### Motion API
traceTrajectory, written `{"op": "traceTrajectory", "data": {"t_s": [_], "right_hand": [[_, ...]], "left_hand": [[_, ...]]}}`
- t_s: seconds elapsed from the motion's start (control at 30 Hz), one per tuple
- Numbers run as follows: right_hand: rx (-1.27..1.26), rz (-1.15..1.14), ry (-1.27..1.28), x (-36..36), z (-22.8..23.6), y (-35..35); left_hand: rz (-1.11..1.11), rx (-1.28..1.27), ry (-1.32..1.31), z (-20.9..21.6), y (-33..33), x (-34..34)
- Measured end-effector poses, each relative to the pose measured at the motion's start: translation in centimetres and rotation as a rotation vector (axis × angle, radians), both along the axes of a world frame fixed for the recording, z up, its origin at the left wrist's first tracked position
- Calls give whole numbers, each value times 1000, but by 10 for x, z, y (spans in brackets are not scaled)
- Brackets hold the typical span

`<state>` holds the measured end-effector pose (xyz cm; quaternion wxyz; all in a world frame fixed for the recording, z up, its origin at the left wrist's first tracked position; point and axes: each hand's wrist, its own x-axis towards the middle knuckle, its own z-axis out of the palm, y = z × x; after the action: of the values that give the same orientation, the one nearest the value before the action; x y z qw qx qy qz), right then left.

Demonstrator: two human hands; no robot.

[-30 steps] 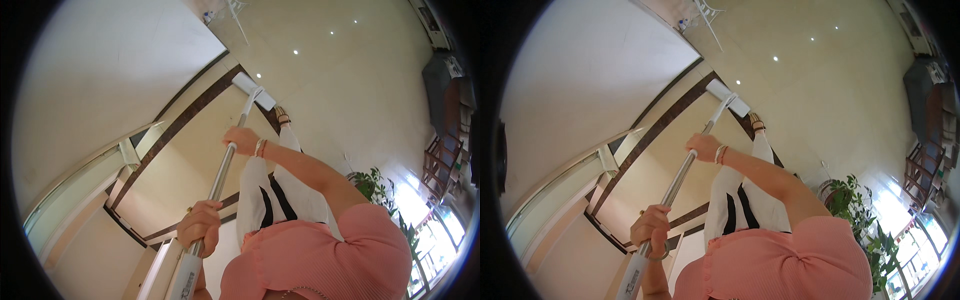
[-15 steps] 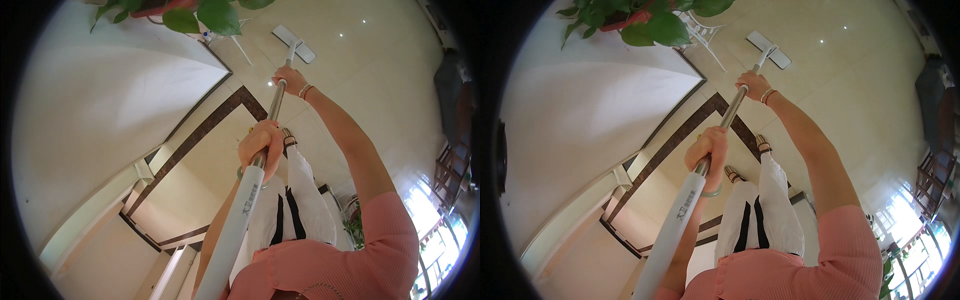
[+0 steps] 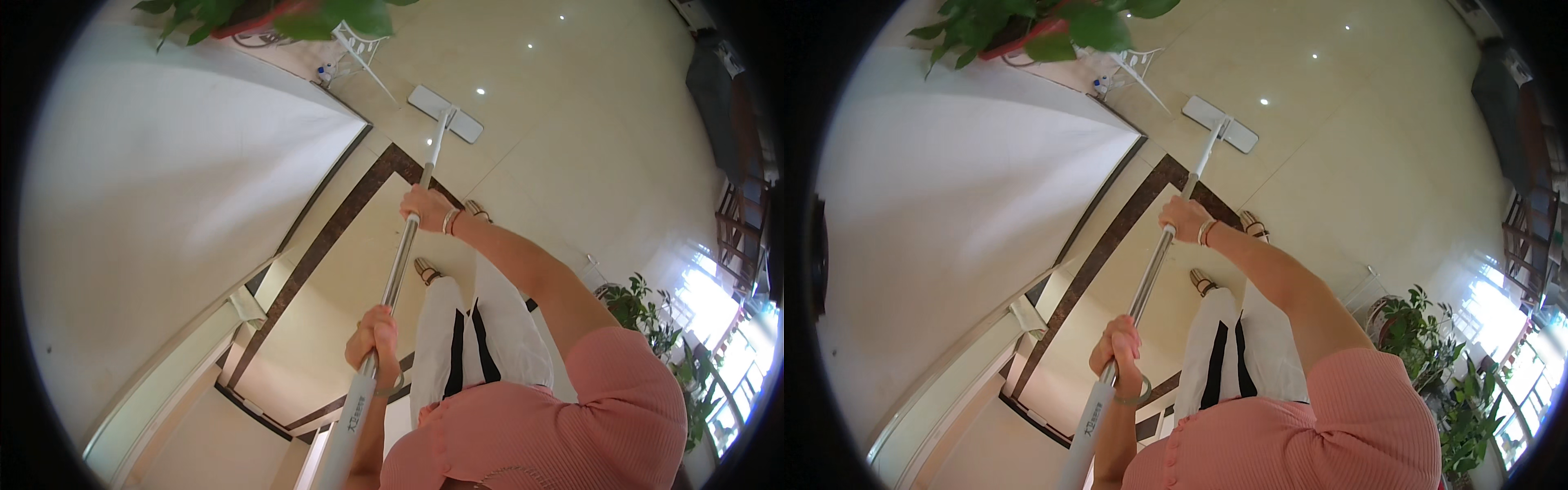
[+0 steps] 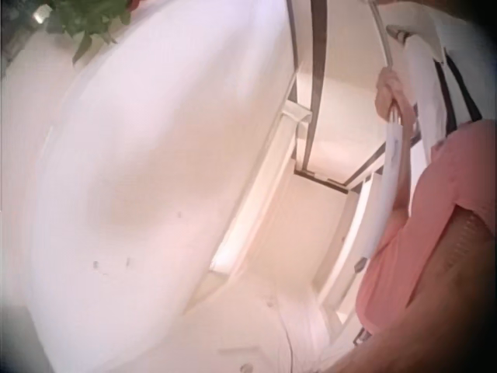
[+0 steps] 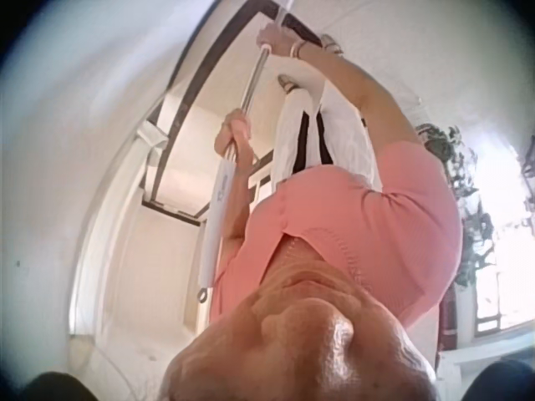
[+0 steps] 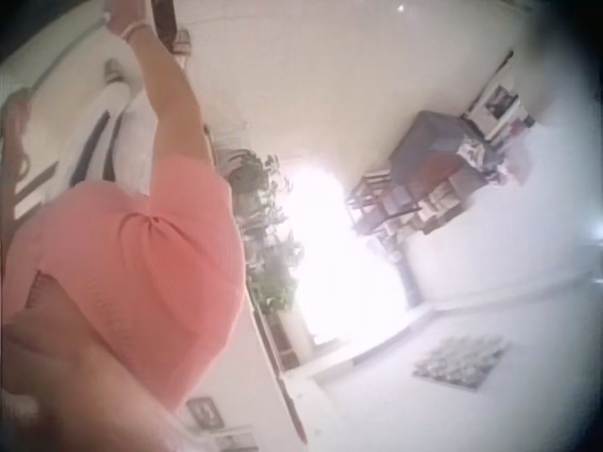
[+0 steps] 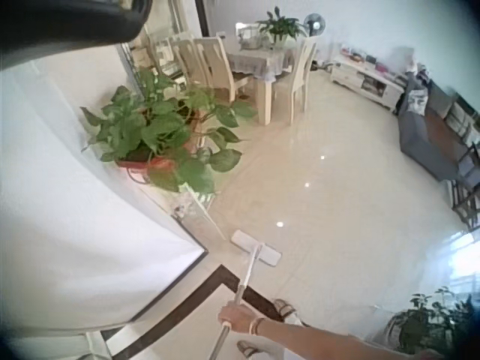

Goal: The person mops a tiled floor in a living room using a flat mop. They move the mop back and forth across the floor, navigating around furniture such as a sofa, a wooden table, and a white cabinet.

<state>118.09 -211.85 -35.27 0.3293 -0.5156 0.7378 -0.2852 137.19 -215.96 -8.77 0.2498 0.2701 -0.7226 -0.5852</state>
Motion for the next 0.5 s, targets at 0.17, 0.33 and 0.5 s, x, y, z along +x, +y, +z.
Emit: {"op": "traceTrajectory", "data": {"t_s": [0.17,0.33,0.5], "right_hand": [[-40,13,-22,128,10,-15],[-87,39,-162,254,34,-31],[-46,182,-272,305,65,-42]], "left_hand": [[-30,1,-74,31,-21,110],[31,-76,-256,76,-22,205],[292,-47,-310,103,-10,224]]}}
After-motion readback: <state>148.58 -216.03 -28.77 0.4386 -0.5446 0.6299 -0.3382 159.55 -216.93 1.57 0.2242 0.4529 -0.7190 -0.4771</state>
